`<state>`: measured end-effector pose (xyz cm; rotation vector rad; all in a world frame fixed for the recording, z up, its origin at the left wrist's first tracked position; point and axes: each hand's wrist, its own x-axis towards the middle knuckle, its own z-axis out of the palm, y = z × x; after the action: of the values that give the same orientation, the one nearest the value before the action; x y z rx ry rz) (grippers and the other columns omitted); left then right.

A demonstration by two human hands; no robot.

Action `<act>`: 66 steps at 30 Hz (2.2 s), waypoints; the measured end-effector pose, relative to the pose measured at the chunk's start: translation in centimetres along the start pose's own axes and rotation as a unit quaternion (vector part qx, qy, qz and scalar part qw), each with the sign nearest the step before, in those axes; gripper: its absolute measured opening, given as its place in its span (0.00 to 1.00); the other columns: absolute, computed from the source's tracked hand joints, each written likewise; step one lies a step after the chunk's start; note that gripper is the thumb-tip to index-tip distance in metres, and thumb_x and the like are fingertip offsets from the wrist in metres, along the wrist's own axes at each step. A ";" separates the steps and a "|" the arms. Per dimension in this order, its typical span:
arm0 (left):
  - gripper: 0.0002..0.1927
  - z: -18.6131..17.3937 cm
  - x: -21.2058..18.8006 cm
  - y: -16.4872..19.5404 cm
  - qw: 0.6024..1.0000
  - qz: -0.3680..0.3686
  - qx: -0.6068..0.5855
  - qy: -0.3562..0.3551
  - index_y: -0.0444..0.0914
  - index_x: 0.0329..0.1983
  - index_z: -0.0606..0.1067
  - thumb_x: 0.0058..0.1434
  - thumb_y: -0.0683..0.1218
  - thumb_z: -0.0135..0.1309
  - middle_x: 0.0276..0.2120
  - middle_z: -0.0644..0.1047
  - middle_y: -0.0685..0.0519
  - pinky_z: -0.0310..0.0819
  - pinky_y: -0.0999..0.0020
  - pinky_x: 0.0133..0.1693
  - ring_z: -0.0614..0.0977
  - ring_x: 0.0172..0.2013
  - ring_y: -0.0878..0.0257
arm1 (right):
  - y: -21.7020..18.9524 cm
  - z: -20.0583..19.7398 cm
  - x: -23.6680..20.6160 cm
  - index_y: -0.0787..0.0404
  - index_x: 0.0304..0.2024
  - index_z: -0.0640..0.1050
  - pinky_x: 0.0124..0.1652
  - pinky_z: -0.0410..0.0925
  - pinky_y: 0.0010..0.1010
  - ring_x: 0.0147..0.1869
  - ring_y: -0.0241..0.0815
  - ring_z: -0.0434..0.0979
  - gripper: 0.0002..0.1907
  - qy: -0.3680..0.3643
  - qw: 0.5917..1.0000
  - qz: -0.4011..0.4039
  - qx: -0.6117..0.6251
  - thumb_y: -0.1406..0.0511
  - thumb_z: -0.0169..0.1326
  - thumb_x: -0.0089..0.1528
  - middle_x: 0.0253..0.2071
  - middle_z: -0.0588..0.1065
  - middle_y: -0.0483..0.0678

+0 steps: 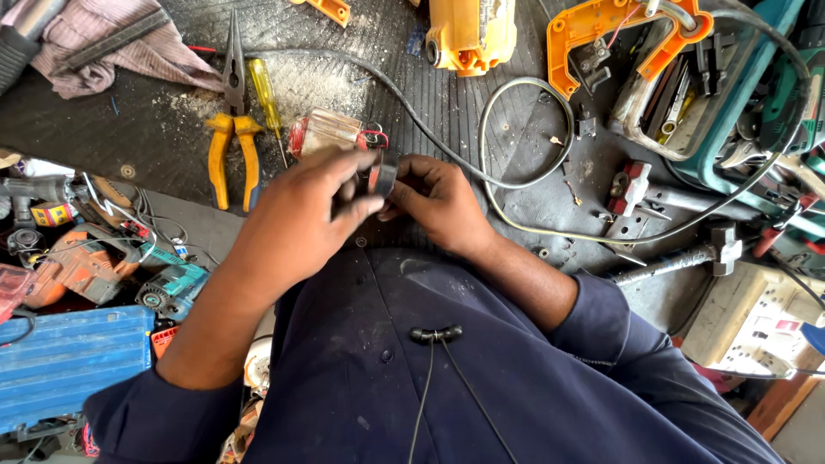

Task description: The person repairs a power tool at a cluttered workbench. They handle the motor armature and copper windings, fit the armature into the orange housing, tap the assembly with a hammer, and use a screwdriver on the housing while reassembling the tool.

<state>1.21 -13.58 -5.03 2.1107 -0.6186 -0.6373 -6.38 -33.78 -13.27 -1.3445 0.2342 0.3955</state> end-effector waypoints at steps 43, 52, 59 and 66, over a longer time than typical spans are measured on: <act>0.20 5.4 -4.5 -1.3 0.979 -0.030 -0.006 0.202 0.36 0.51 0.77 0.57 0.45 0.68 0.32 0.78 0.51 0.74 0.65 0.30 0.79 0.27 0.60 | -4.0 1.3 -1.1 0.65 0.41 0.77 0.42 0.72 0.34 0.42 0.45 0.78 0.06 0.044 0.922 -0.193 -0.333 0.69 0.59 0.64 0.41 0.74 0.51; 0.14 5.0 -4.1 -0.8 0.967 -0.005 0.085 0.239 0.38 0.35 0.74 0.53 0.46 0.68 0.29 0.77 0.52 0.73 0.62 0.31 0.80 0.28 0.56 | -2.3 0.9 -0.3 0.63 0.44 0.76 0.37 0.67 0.28 0.37 0.35 0.71 0.06 0.020 0.951 -0.110 -0.287 0.66 0.57 0.67 0.37 0.73 0.46; 0.10 3.3 -3.8 -1.6 0.949 -0.164 -0.254 0.085 0.36 0.36 0.74 0.60 0.43 0.65 0.27 0.71 0.59 0.63 0.73 0.30 0.68 0.27 0.71 | -2.0 -0.3 -0.5 0.63 0.44 0.78 0.38 0.68 0.25 0.39 0.32 0.73 0.06 0.023 0.965 -0.116 -0.232 0.67 0.59 0.66 0.39 0.74 0.45; 0.23 2.6 -2.0 0.0 0.981 -0.003 -0.191 0.040 0.37 0.56 0.72 0.59 0.43 0.64 0.45 0.74 0.56 0.75 0.71 0.45 0.77 0.43 0.64 | -1.2 -1.0 -0.9 0.65 0.41 0.78 0.39 0.74 0.24 0.40 0.33 0.80 0.09 0.014 0.963 -0.125 -0.238 0.69 0.65 0.61 0.40 0.77 0.47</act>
<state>-1.97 -13.80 -5.96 1.7692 -0.4071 -0.6173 -6.65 -35.12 -12.08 -1.8303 -0.0150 0.2237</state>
